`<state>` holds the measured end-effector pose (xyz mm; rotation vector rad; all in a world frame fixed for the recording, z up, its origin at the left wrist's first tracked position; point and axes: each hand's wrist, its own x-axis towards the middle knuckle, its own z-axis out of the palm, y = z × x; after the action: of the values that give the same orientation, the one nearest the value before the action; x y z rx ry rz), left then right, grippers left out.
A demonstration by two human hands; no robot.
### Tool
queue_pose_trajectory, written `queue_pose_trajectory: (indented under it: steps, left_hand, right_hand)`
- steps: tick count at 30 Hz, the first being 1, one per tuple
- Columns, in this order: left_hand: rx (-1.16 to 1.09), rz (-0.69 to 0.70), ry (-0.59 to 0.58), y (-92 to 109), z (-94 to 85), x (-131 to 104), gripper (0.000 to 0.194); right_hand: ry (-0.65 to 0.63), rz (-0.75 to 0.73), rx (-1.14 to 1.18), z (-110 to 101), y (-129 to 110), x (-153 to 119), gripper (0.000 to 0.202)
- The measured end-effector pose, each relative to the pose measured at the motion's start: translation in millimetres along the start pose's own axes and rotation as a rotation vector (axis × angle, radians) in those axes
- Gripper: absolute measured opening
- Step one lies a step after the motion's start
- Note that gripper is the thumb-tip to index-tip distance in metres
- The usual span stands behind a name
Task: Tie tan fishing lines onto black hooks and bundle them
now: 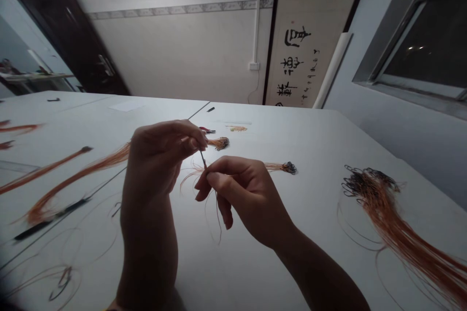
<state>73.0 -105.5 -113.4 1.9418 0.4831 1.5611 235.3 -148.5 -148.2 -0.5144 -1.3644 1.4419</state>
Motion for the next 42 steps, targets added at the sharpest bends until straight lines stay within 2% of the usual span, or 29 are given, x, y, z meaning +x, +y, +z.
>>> queue_pose_trajectory:
  steps: [10, 14, 30, 38, 42]
  left_hand:
    - [0.061, 0.006, 0.013, 5.8, 1.9, -1.2, 0.01]
    - [0.056, 0.056, 0.011, 4.5, 2.4, -1.2, 0.008]
    - [0.077, 0.096, 0.023, 8.8, 4.9, -3.1, 0.014]
    - [0.136, 0.064, 0.029, 9.7, 4.0, -4.0, 0.012]
    - [0.216, -0.006, 0.01, 12.9, 4.4, -5.4, 0.009]
  right_hand:
    - [0.043, 0.011, -0.035, 4.1, -7.2, -4.8, 0.018]
    - [0.054, 0.011, -0.025, 4.1, -9.1, -4.9, 0.018]
    - [0.07, -0.018, -0.041, 6.0, -10.8, -8.0, 0.017]
    - [0.043, -0.084, -0.025, -1.2, -2.9, -2.4, 0.019]
    - [0.074, -0.127, -0.108, -5.2, 0.6, -1.1, 0.019]
